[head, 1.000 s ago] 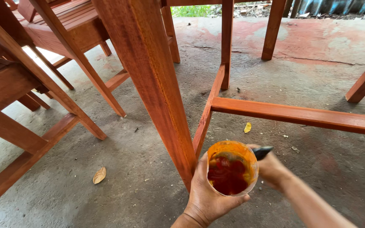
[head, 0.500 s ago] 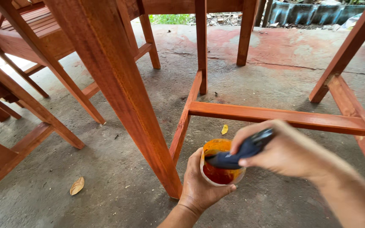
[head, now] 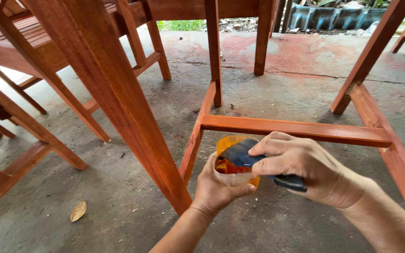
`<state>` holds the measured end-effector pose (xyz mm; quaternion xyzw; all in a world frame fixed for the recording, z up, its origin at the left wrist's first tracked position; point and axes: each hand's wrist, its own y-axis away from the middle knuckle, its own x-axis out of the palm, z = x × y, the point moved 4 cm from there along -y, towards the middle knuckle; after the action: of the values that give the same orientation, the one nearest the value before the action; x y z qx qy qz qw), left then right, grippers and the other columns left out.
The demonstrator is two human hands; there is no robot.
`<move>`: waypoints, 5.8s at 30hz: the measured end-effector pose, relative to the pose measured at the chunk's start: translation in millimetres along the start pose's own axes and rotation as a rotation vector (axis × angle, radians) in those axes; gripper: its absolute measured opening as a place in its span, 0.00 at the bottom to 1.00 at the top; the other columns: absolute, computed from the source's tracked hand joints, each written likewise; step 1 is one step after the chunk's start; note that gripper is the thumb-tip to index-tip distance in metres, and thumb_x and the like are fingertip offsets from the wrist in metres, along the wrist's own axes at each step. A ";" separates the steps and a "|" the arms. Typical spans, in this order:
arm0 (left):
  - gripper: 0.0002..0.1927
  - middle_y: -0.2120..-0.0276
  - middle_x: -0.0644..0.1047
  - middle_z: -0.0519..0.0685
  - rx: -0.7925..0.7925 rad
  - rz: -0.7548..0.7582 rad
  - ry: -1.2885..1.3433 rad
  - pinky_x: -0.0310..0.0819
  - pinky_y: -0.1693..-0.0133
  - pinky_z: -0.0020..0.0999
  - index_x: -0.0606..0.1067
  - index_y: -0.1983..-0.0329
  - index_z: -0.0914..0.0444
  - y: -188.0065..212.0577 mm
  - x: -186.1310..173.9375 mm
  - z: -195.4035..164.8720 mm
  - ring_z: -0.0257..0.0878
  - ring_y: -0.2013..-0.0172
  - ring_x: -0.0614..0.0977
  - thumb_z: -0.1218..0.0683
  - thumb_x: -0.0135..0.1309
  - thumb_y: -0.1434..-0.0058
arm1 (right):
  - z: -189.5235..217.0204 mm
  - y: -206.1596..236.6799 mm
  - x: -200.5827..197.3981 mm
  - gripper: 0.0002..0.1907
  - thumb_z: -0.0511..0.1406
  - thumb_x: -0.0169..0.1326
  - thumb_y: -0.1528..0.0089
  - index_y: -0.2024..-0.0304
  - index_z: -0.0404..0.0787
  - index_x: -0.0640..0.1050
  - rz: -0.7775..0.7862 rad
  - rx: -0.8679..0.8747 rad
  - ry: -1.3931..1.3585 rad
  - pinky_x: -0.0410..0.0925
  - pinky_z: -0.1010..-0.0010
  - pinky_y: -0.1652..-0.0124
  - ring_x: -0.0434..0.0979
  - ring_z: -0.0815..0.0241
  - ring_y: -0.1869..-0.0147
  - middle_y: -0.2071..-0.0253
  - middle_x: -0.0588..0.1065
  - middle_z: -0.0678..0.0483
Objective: The person applies reddish wood stain to a wooden table, holding a cup of stain in one hand and wiping the stain onto the tabletop, edges, legs, and crossbars with an applicator in the other hand. They work around the table, coating the top first and then the underside frame and legs.
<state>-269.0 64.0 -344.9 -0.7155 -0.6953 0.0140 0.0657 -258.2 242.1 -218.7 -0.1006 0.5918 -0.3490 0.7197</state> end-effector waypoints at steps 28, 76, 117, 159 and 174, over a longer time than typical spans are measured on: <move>0.56 0.43 0.76 0.50 0.080 0.058 -0.093 0.71 0.38 0.38 0.61 0.35 0.60 -13.7 39.1 -3.2 0.42 0.39 0.79 0.50 0.78 0.68 | -180.4 226.3 -7.1 0.12 0.35 0.55 0.38 0.56 0.59 0.82 0.643 0.983 0.992 0.67 0.73 0.34 0.72 0.64 0.40 0.51 0.73 0.62; 0.55 0.44 0.77 0.52 0.106 0.148 -0.072 0.73 0.35 0.37 0.61 0.34 0.64 12.1 81.7 -26.4 0.42 0.40 0.80 0.52 0.75 0.66 | -187.0 230.7 -45.2 0.18 0.32 0.69 0.49 0.57 0.55 0.88 0.938 1.565 0.430 0.78 0.60 0.54 0.85 0.53 0.54 0.56 0.84 0.52; 0.56 0.43 0.77 0.52 0.008 0.104 -0.068 0.73 0.34 0.40 0.61 0.34 0.63 -8.6 79.7 -8.3 0.42 0.39 0.80 0.51 0.76 0.67 | -229.1 245.9 52.7 0.13 0.33 0.54 0.39 0.53 0.54 0.79 0.768 0.904 0.928 0.61 0.68 0.31 0.58 0.53 0.27 0.36 0.61 0.50; 0.57 0.45 0.77 0.50 -0.055 0.183 -0.106 0.69 0.37 0.39 0.60 0.35 0.61 1.4 80.2 -18.0 0.41 0.40 0.80 0.50 0.76 0.69 | -196.7 209.9 35.9 0.16 0.36 0.54 0.35 0.45 0.43 0.79 0.780 1.344 0.791 0.72 0.63 0.40 0.64 0.48 0.29 0.36 0.67 0.49; 0.56 0.45 0.78 0.51 -0.038 0.175 -0.010 0.75 0.36 0.40 0.61 0.36 0.62 1.2 79.9 -11.5 0.42 0.41 0.81 0.50 0.75 0.69 | -212.1 200.5 13.7 0.16 0.37 0.53 0.36 0.47 0.41 0.79 0.715 1.275 0.884 0.70 0.61 0.39 0.64 0.50 0.30 0.37 0.68 0.51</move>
<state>-263.9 142.8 -328.0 -0.7745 -0.6308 0.0100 0.0472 -376.2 438.2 -400.5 0.6618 0.5049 -0.3744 0.4085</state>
